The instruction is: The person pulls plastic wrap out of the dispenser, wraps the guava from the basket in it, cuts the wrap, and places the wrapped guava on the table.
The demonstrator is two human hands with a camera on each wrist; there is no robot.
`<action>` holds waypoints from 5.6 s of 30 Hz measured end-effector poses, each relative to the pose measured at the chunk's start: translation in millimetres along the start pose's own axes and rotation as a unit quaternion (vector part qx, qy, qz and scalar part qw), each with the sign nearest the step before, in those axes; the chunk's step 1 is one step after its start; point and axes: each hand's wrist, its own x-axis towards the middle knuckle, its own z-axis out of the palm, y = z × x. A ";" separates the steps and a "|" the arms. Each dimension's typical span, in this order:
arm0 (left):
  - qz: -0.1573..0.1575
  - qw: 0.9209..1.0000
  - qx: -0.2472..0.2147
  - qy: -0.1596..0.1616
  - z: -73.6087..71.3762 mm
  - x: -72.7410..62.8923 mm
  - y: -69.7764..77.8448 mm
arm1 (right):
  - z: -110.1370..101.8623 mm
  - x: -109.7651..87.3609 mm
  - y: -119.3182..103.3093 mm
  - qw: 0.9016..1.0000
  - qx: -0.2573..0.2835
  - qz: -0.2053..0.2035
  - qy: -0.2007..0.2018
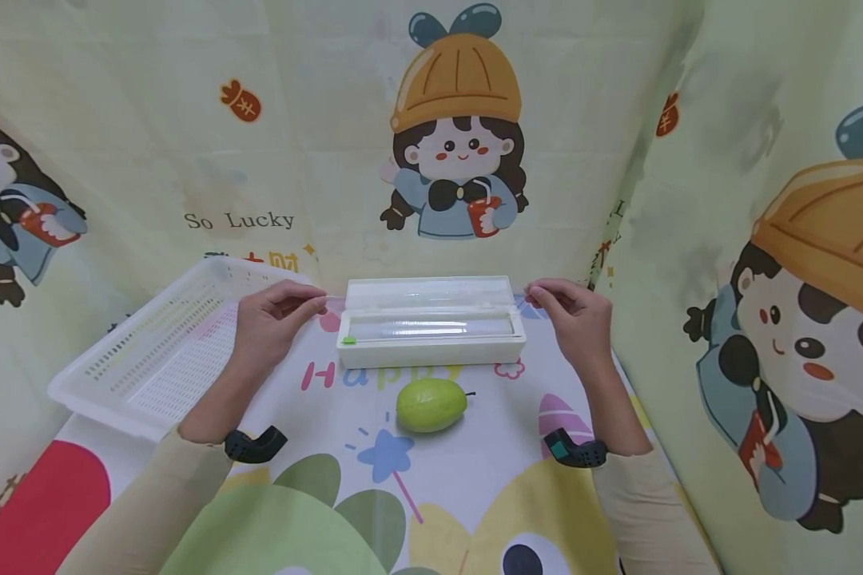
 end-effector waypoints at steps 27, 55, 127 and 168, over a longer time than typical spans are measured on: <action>0.055 0.998 0.003 -0.005 -11.2 -2.8 24.5 | -15.8 -2.0 -24.8 0.999 -0.021 -0.033 0.005; 0.090 0.996 -0.006 -0.025 -26.6 -12.5 48.4 | -31.0 -5.4 -50.2 0.994 -0.020 -0.107 -0.005; 0.256 0.947 -0.193 -0.027 -46.3 -26.7 108.5 | -44.8 -14.4 -126.7 0.923 0.235 -0.304 -0.018; 0.230 0.956 -0.172 -0.060 -30.5 -31.9 83.9 | -37.8 -21.5 -102.6 0.952 0.181 -0.244 -0.043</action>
